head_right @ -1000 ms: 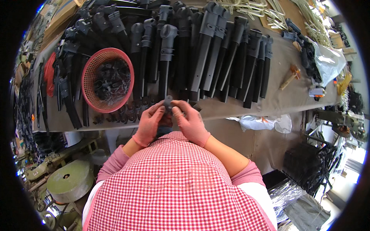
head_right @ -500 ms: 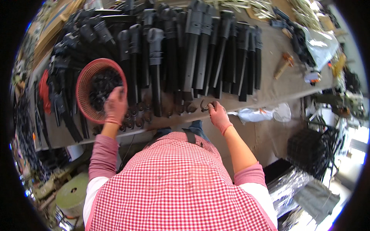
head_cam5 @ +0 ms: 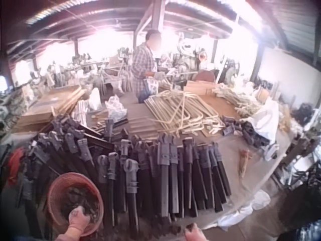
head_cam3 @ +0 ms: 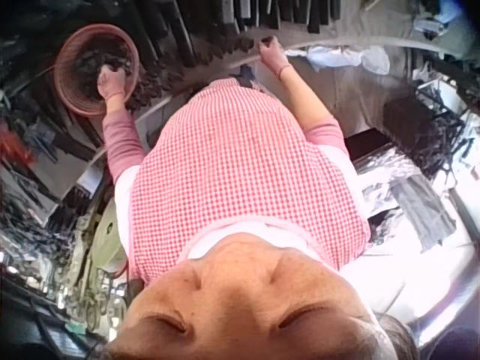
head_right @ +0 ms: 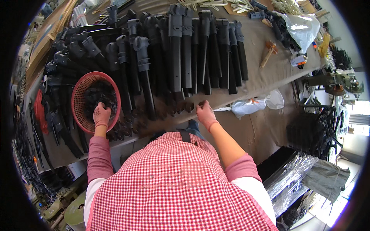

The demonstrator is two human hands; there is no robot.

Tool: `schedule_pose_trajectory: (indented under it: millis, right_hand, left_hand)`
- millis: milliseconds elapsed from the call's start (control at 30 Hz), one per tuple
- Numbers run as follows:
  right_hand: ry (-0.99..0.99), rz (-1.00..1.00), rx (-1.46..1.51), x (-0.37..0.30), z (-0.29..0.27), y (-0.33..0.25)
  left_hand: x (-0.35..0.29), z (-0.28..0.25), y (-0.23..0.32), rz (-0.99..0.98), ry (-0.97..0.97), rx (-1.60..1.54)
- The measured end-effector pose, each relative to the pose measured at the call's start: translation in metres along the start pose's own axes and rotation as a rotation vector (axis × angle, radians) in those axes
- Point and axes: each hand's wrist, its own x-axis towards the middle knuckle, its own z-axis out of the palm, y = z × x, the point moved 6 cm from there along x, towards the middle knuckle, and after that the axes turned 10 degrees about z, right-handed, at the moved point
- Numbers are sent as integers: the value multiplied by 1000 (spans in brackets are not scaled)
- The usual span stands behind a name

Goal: The person assembles small metal components into larger black metal frames at a workbench. They pick parts from a red basket, fit them into the frames, and place the assembled units on the table. The person also uses a green bench grinder to smooth or shape the ends of some frames.

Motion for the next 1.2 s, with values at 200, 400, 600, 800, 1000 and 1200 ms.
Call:
schedule_pose_trajectory:
  millis: [200,400,600,800,1000,1200]
  right_hand:
    - [-613,216,759,-60,12,-66]
    - [-958,56,790,-130,46,-170]
    - [-1107,21,811,-176,64,-223]
    - [-1070,-45,537,-188,58,-220]
    - [-1075,-307,331,-193,38,-223]
    - [-951,-569,216,-187,29,-229]
  left_hand:
    - [-33,-22,-16,-27,180,-213]
    - [-66,-65,80,-27,166,-1604]
    - [-112,-132,188,131,-1,-1688]
    - [-120,-145,191,72,29,-1716]
    - [-125,-150,202,143,-14,-1549]
    - [-122,-148,212,86,-67,-1589]
